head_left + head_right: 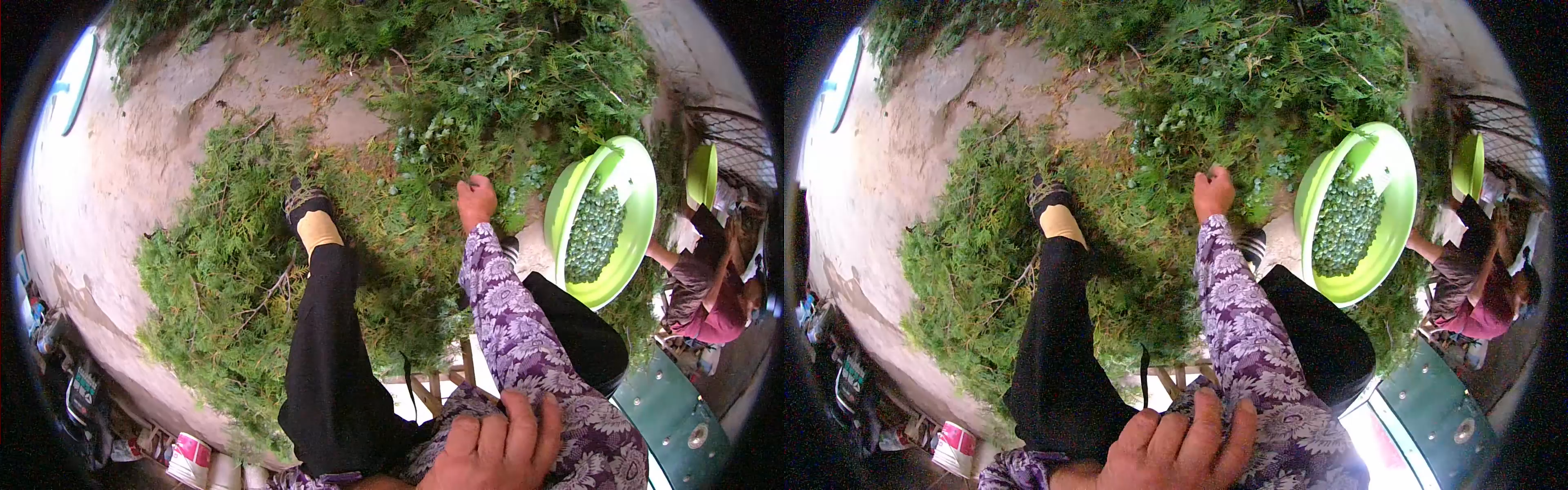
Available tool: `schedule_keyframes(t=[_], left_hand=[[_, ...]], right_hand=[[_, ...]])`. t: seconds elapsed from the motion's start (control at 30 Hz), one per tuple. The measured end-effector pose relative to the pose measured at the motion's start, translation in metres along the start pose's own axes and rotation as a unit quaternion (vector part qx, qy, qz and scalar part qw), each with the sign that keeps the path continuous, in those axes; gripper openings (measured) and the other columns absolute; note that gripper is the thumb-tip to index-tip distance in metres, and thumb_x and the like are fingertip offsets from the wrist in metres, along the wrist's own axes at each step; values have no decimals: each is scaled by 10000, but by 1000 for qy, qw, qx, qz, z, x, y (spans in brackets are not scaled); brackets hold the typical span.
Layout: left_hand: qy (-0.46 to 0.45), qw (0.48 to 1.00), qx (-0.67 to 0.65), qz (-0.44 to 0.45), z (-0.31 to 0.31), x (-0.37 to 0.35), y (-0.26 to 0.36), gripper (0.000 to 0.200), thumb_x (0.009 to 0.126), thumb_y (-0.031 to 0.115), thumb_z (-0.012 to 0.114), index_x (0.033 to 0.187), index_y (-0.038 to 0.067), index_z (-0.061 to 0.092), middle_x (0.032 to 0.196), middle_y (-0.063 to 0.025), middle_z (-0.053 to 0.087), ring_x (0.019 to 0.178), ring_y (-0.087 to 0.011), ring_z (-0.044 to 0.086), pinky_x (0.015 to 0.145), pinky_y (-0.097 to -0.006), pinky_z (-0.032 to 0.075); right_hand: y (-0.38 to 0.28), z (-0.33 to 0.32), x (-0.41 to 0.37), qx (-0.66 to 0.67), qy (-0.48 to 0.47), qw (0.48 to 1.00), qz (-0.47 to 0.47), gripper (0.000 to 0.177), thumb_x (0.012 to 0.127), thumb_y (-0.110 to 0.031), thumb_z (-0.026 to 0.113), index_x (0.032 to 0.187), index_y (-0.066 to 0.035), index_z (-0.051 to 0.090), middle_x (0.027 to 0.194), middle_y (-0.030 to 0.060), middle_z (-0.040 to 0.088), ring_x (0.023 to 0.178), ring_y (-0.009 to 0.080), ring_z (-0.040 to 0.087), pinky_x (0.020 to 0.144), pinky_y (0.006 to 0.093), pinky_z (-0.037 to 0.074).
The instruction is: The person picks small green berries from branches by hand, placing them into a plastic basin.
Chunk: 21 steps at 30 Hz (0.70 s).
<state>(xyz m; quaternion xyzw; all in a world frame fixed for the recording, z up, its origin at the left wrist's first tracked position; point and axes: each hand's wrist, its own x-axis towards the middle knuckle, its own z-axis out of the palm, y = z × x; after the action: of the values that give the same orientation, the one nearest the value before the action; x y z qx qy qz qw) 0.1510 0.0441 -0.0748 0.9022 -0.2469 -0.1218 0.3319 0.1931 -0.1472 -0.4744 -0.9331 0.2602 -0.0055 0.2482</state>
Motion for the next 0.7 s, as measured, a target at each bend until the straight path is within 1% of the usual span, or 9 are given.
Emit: schedule_keyframes(t=[0.1, 0.23, 0.3, 0.37, 0.4, 0.43, 0.5, 0.53, 0.7], left_hand=[[-56, 997, 6, 46, 3, 0, -3, 316, 689, 181, 530, 985, 86, 588, 836, -97, 560, 512, -99, 450, 447, -228, 331], [-63, 997, 2, 32, 2, -1, -1, 335, 683, 176, 531, 1002, 87, 574, 839, -95, 555, 533, -113, 465, 455, -240, 352], [11, 1000, 6, 7, 4, -3, 0, 265, 755, 209, 522, 965, 52, 560, 867, -159, 547, 608, -181, 455, 557, -307, 371], [9, 1000, 4, 1, 5, 0, 0, 268, 753, 215, 526, 965, 55, 564, 860, -157, 548, 607, -188, 458, 552, -303, 370], [6, 1000, -2, -7, 5, 2, 0, 272, 750, 221, 530, 964, 57, 567, 853, -155, 550, 605, -195, 462, 548, -299, 369], [6, 1000, 0, -4, 6, 0, -1, 272, 750, 221, 530, 964, 57, 567, 853, -155, 550, 605, -195, 462, 548, -299, 369], [-65, 998, 18, -17, 6, -2, -4, 280, 730, 202, 577, 951, 30, 577, 882, -167, 558, 673, -227, 517, 575, -317, 406], [-98, 994, 56, -2, 0, 10, -7, 356, 694, 170, 527, 1039, 83, 544, 796, -75, 525, 564, -142, 479, 479, -267, 381], [-83, 988, 128, -27, 22, 8, -9, 395, 669, 222, 605, 1021, 66, 515, 742, -52, 488, 598, -188, 509, 513, -312, 407]], right_hand=[[17, 1, 7, 5, -62, 989, 133, 448, 680, -179, 664, 1049, 35, 527, 782, 152, 615, 576, 190, 593, 519, 311, 472], [31, 26, 15, 0, -109, 979, 171, 578, 666, -162, 677, 1154, 52, 453, 792, 159, 603, 571, 188, 566, 537, 326, 465], [28, 24, 18, -3, -90, 987, 136, 522, 667, -162, 680, 1095, 60, 483, 774, 159, 596, 574, 184, 567, 523, 328, 458], [16, 10, 17, -163, -132, 977, 42, 443, 675, -155, 675, 1016, 69, 504, 731, 140, 581, 547, 189, 557, 520, 323, 452], [14, 5, 22, -85, -240, 960, 118, 371, 680, -131, 679, 948, 62, 511, 640, 100, 535, 468, 173, 500, 446, 331, 414], [12, -2, 21, -82, -238, 960, 118, 371, 680, -131, 679, 948, 62, 511, 640, 100, 535, 468, 173, 500, 446, 331, 414], [-1, -33, 20, 103, -398, 869, 274, 378, 688, -116, 691, 967, 55, 503, 565, 53, 470, 406, 138, 417, 370, 322, 348], [-12, -50, 16, 135, -395, 863, 285, 396, 701, -106, 695, 1000, 47, 485, 523, 16, 405, 392, 104, 352, 337, 289, 271], [-24, -105, 17, 225, -419, 833, 282, 467, 676, -116, 704, 1044, 66, 481, 560, 34, 450, 412, 107, 394, 347, 272, 296]])
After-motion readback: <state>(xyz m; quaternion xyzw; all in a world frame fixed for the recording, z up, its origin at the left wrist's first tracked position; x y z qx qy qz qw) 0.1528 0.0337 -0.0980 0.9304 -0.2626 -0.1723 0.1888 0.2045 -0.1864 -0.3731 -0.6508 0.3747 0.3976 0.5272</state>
